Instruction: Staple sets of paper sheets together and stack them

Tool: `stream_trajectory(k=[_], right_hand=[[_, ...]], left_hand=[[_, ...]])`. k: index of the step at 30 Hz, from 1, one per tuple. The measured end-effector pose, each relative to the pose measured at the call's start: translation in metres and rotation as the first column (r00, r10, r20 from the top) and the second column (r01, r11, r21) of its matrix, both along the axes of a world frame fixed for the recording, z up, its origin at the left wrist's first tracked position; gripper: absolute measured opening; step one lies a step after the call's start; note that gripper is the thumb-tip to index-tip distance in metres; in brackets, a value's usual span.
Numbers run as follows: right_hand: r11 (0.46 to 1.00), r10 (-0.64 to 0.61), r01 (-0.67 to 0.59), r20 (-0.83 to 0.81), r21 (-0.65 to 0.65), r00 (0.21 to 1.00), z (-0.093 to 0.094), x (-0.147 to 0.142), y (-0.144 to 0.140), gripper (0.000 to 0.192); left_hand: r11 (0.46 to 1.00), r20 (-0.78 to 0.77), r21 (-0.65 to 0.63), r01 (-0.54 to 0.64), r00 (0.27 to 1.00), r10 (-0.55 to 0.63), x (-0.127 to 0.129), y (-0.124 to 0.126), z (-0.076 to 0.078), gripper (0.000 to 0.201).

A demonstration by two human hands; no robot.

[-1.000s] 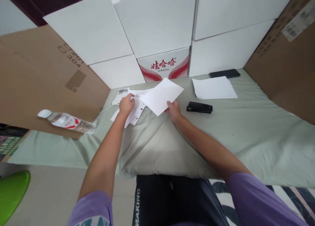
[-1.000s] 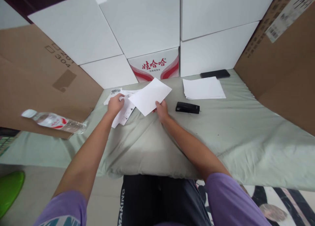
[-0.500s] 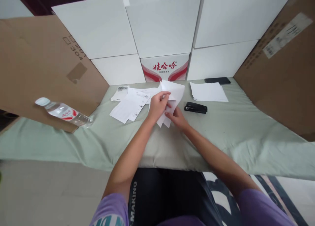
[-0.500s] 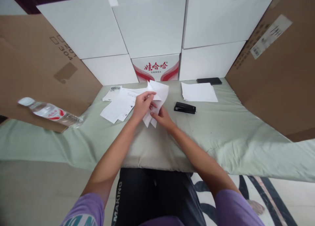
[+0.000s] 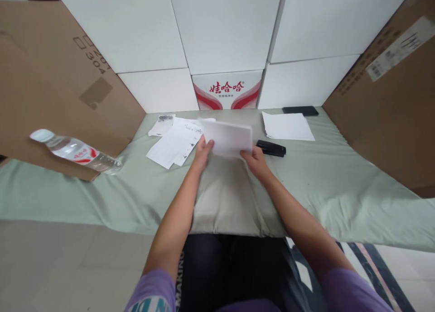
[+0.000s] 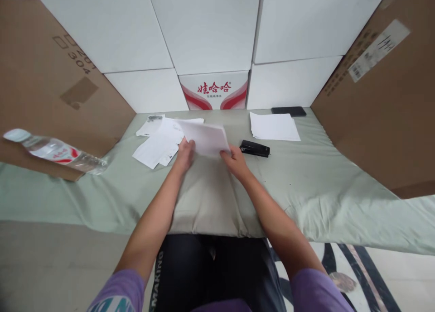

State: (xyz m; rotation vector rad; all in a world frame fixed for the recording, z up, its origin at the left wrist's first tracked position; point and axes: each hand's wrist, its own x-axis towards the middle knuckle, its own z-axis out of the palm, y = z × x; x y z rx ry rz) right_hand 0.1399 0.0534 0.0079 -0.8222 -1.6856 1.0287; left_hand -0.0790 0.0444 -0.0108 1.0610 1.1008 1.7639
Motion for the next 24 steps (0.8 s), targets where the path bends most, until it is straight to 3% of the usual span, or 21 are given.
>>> stream_trajectory(k=[2,8,13,16,20,24], right_hand=[[1.0,0.021,-0.021,-0.009,-0.005,1.0,-0.001,0.001,0.004,0.026],[0.975,0.063,-0.102,-0.196,-0.197,0.979,-0.014,-0.004,0.015,0.045],[0.937,0.021,-0.128,-0.315,-0.325,0.949,-0.023,-0.022,0.01,0.054],[0.966,-0.09,0.022,-0.254,-0.259,0.963,-0.019,-0.018,0.01,0.049],[0.969,-0.237,0.228,-0.105,-0.094,0.966,-0.01,0.005,0.019,0.029],[0.952,-0.3,0.297,0.037,0.07,0.953,-0.005,0.024,0.023,0.022]], left_hand=[[0.999,0.105,-0.038,0.014,0.994,-0.01,0.006,0.001,-0.005,0.067],[0.987,0.297,0.001,-0.16,0.943,0.153,0.02,-0.001,0.001,0.054],[0.995,0.302,0.041,-0.091,0.95,0.075,0.036,-0.007,0.003,0.055],[0.998,0.259,0.002,-0.061,0.964,0.059,0.033,-0.005,0.004,0.053],[0.992,0.168,-0.035,-0.123,0.977,0.128,0.001,0.002,0.002,0.047],[0.998,-0.115,-0.057,0.012,0.993,-0.018,-0.027,0.0,-0.001,0.041]])
